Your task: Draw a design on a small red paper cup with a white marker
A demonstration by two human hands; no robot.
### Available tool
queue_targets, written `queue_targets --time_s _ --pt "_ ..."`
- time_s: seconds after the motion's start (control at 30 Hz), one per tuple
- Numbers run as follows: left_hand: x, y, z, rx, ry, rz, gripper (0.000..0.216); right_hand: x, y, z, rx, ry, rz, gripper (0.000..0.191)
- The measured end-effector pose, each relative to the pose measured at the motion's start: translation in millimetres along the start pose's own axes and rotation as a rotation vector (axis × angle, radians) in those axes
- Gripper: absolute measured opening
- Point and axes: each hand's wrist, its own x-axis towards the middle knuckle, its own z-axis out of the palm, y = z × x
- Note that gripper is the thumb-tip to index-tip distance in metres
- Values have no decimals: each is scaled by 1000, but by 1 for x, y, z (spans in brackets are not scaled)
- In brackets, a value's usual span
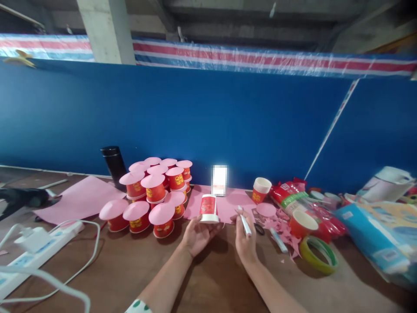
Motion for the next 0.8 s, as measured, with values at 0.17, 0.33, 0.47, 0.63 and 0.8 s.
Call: queue_targets --time_s 0.17,0.33,0.47,0.63,0.8 --pt "-5 2 1 -17 -66 -62 46 -20 14 3 -37 -90 -83 22" --pt "-3 2 2 54 -37 -55 44 -24 6 8 -82 -186 -143 22" --pt "0 -2 0 204 17 6 39 -20 4 9 -128 -161 -170 22" --pt "3 -10 -5 356 43 124 35 -20 3 8 -113 -152 -177 22" --pt "2 -12 -5 424 105 215 47 -20 2 7 -112 -183 -183 22"
